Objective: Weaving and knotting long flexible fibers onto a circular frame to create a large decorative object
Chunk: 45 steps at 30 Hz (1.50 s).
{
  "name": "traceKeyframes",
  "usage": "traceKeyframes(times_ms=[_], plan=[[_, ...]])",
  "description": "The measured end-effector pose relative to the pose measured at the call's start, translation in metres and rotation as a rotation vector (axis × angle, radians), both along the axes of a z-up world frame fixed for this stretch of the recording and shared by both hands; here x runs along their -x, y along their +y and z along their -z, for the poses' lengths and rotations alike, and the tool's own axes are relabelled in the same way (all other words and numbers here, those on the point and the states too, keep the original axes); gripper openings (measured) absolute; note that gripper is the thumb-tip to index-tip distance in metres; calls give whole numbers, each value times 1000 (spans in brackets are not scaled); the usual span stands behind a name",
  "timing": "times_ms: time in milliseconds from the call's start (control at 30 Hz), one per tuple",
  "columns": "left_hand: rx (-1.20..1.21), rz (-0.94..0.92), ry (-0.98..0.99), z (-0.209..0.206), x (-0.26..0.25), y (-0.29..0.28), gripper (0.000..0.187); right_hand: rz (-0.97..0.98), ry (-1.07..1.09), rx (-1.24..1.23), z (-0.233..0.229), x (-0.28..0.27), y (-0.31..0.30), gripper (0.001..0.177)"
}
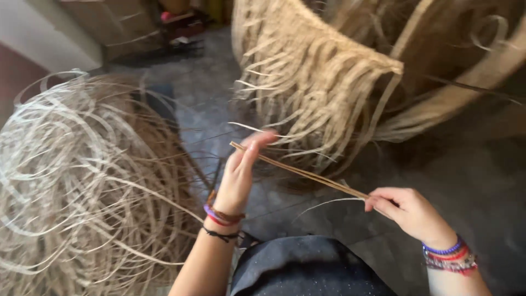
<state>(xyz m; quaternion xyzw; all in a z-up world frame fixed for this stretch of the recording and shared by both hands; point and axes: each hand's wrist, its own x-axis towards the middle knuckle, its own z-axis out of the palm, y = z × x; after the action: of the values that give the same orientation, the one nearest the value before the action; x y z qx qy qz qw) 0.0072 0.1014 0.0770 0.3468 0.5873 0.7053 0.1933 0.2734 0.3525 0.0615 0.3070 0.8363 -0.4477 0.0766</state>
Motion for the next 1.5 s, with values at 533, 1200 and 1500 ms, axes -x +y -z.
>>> traceKeyframes(times_ms=[533,1200,1500], plan=[[590,374,1083,29,-134,100,16,-42,111,-264,-35,-100,47,20],[-510,801,-140,42,-150,113,70,-205,72,-300,-23,-141,96,24],[607,572,987,-9,-133,124,93,-187,54,-227,-25,-95,75,26]])
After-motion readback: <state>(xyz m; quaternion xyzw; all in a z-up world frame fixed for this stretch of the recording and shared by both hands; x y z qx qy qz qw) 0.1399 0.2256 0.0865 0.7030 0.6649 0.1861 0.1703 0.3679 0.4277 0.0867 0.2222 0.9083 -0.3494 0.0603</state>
